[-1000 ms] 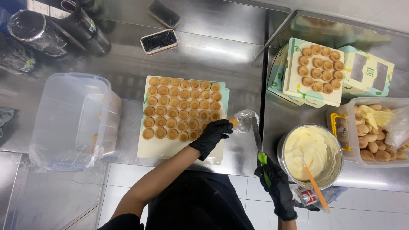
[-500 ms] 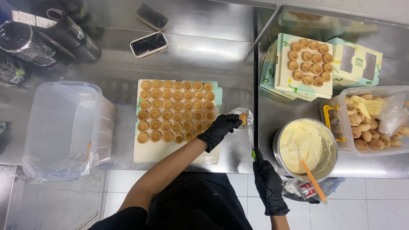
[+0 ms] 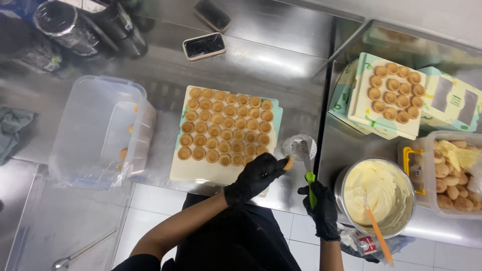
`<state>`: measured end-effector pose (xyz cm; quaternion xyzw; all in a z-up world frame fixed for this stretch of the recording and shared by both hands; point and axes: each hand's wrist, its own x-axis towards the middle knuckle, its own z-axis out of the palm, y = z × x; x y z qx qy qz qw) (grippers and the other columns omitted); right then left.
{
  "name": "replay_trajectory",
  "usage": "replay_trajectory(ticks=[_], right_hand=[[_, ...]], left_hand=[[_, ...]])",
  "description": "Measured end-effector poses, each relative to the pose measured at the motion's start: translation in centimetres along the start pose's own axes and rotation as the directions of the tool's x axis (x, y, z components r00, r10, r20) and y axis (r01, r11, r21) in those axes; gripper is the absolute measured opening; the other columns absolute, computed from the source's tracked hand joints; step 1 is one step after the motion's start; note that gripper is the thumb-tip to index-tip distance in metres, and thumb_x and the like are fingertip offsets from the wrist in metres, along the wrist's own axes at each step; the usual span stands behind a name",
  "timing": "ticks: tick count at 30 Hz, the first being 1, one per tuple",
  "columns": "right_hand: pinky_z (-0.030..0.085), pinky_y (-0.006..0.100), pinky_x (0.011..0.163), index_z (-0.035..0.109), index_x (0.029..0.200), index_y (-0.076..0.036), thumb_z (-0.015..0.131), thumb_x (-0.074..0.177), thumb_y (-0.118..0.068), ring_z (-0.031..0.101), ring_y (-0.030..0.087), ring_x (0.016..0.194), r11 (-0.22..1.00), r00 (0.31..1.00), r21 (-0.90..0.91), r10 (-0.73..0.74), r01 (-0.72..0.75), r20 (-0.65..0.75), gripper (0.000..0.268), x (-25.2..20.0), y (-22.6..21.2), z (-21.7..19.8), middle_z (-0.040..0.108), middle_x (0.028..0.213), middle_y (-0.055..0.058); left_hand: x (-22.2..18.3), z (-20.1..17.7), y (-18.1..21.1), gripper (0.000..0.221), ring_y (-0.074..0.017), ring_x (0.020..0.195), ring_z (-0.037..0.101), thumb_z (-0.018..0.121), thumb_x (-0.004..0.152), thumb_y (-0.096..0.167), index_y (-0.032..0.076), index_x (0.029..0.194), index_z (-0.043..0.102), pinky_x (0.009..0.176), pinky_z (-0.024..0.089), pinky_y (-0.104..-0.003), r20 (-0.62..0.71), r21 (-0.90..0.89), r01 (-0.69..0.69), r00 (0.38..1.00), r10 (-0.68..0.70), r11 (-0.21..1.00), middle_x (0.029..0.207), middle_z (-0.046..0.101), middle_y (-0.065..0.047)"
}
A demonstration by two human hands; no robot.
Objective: Fill small pastry shells with cream using a butter knife or spatula and arrange them on a tray.
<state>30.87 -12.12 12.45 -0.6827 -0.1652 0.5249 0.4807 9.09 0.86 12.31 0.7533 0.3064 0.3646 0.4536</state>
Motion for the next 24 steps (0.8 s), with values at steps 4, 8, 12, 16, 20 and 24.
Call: replay_trajectory(ticks=[4, 8, 12, 16, 20, 24], right_hand=[[0.03, 0.025, 0.036, 0.064, 0.131, -0.004, 0.052, 0.102, -0.029, 0.046, 0.01, 0.047, 0.992, 0.991, 0.093, 0.096, -0.087, -0.089, 0.04, -0.5, -1.5, 1.4, 0.07, 0.083, 0.012], [0.036, 0.022, 0.044, 0.067, 0.131, -0.002, 0.048, 0.105, -0.028, 0.049, 0.009, 0.052, 0.998, 0.996, 0.013, 0.059, -0.058, -0.071, 0.041, 1.7, 0.9, -0.3, 0.07, 0.086, 0.013], [0.035, 0.024, 0.045, 0.066, 0.13, 0.0, 0.049, 0.105, -0.027, 0.048, 0.012, 0.049, 0.999, 0.999, 0.006, 0.04, -0.04, -0.028, 0.04, 4.5, 3.4, -2.8, 0.07, 0.087, 0.016], [0.039, 0.025, 0.046, 0.065, 0.131, -0.001, 0.049, 0.105, -0.027, 0.051, 0.014, 0.05, 0.998, 0.999, 0.046, 0.035, -0.037, 0.033, 0.041, 5.9, 4.4, -4.3, 0.071, 0.089, 0.016], [0.04, 0.026, 0.047, 0.065, 0.13, 0.0, 0.049, 0.104, -0.027, 0.052, 0.015, 0.051, 1.0, 1.0, 0.021, 0.013, -0.013, 0.021, 0.041, 5.7, 4.1, -4.0, 0.071, 0.089, 0.017], [0.041, 0.023, 0.051, 0.065, 0.134, 0.0, 0.051, 0.107, -0.028, 0.055, 0.014, 0.058, 0.998, 0.998, -0.008, 0.06, -0.061, -0.025, 0.041, 5.9, 4.5, -4.5, 0.071, 0.093, 0.016]], left_hand=[[-7.8, -7.3, -2.2, 0.052, -0.027, 0.079, 0.061, 0.065, 0.093, 0.012, 0.014, 0.144, 0.061, 0.063, 0.052, -0.042, 0.098, 0.636, -0.173, 0.985, 0.144, 0.752, 0.087, 0.061, -0.006], [-15.2, -10.9, -8.6, 0.015, -0.0266, 0.082, 0.063, 0.066, 0.096, 0.02, 0.018, 0.11, 0.066, 0.063, 0.052, -0.044, -0.116, 0.835, 0.065, 0.992, 0.059, 0.546, 0.089, 0.063, -0.005], [-17.2, -13.5, -10.2, 0.019, -0.0326, 0.072, 0.063, 0.065, 0.091, 0.02, 0.009, 0.107, 0.067, 0.056, 0.052, -0.048, -0.353, 0.808, 0.362, 0.929, -0.109, 0.465, 0.082, 0.063, -0.011], [-18.1, -12.9, -13.9, 0.019, -0.0393, 0.063, 0.06, 0.065, 0.098, 0.028, 0.009, 0.094, 0.063, 0.054, 0.049, -0.054, -0.539, 0.694, 0.568, 0.817, -0.205, 0.442, 0.075, 0.06, -0.016], [-16.8, -14.0, -11.2, 0.016, -0.0376, 0.069, 0.061, 0.063, 0.099, 0.026, 0.01, 0.1, 0.066, 0.058, 0.051, -0.052, -0.498, 0.677, 0.582, 0.813, -0.302, 0.451, 0.081, 0.062, -0.015], [-15.1, -15.3, -8.1, 0.028, -0.0342, 0.085, 0.061, 0.064, 0.09, 0.025, 0.006, 0.11, 0.067, 0.063, 0.051, -0.049, -0.344, 0.784, 0.458, 0.882, -0.321, 0.419, 0.099, 0.062, -0.014]])
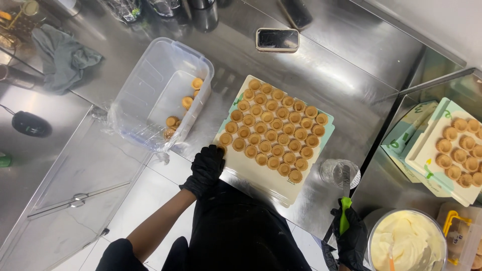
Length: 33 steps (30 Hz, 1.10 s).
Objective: Fill small pastry shells with cream using a butter knife or spatula and arrange them on a tray.
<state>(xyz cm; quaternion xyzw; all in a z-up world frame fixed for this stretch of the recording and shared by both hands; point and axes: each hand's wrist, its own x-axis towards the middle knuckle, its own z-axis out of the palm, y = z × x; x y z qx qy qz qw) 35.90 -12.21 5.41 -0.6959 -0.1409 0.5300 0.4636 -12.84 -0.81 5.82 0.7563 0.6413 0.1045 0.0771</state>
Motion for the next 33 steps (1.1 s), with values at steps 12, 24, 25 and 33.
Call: replay_trajectory(ticks=[12, 24, 25, 33], right_hand=[[0.046, 0.023, 0.054, 0.065, 0.134, -0.008, 0.054, 0.107, -0.03, 0.061, 0.013, 0.073, 0.989, 0.996, 0.121, 0.088, -0.084, -0.031, 0.037, 1.0, 1.1, -2.4, 0.07, 0.102, 0.004], [0.043, 0.026, 0.051, 0.068, 0.124, 0.001, 0.054, 0.102, -0.019, 0.055, 0.014, 0.058, 0.932, 0.986, -0.342, -0.152, 0.121, -0.066, 0.033, -4.7, -3.7, 0.4, 0.074, 0.089, 0.011], [0.042, 0.025, 0.051, 0.068, 0.128, -0.003, 0.053, 0.102, -0.022, 0.054, 0.013, 0.057, 0.965, 0.997, -0.256, -0.067, 0.057, -0.03, 0.035, -3.9, -4.0, 0.3, 0.078, 0.092, 0.01], [0.043, 0.021, 0.055, 0.071, 0.127, 0.003, 0.059, 0.102, -0.025, 0.057, 0.007, 0.064, 0.944, 1.0, -0.331, -0.016, 0.012, -0.01, 0.04, -0.4, -7.5, 2.8, 0.076, 0.092, 0.01]], left_hand=[[10.8, -8.1, -16.1, 0.016, -0.0344, 0.089, 0.071, 0.072, 0.088, 0.023, 0.008, 0.09, 0.077, 0.075, 0.057, -0.047, 0.105, 0.116, 0.356, 0.924, -0.368, 0.927, 0.095, 0.072, -0.016], [12.1, 0.5, -26.6, 0.03, -0.0188, 0.066, 0.073, 0.071, 0.078, 0.022, 0.005, 0.101, 0.08, 0.064, 0.06, -0.033, 0.848, -0.231, 0.474, 0.526, -0.063, 0.849, 0.087, 0.078, -0.011], [12.2, 0.9, -27.0, 0.031, -0.0131, 0.07, 0.075, 0.071, 0.075, 0.02, 0.012, 0.104, 0.081, 0.066, 0.061, -0.029, 0.787, -0.224, 0.119, 0.607, 0.108, 0.967, 0.088, 0.081, -0.003], [11.0, -10.6, -18.1, 0.027, -0.0225, 0.082, 0.075, 0.077, 0.078, 0.009, 0.008, 0.105, 0.074, 0.07, 0.059, -0.041, 0.644, -0.165, 0.657, 0.636, -0.424, 0.736, 0.093, 0.078, -0.014]])
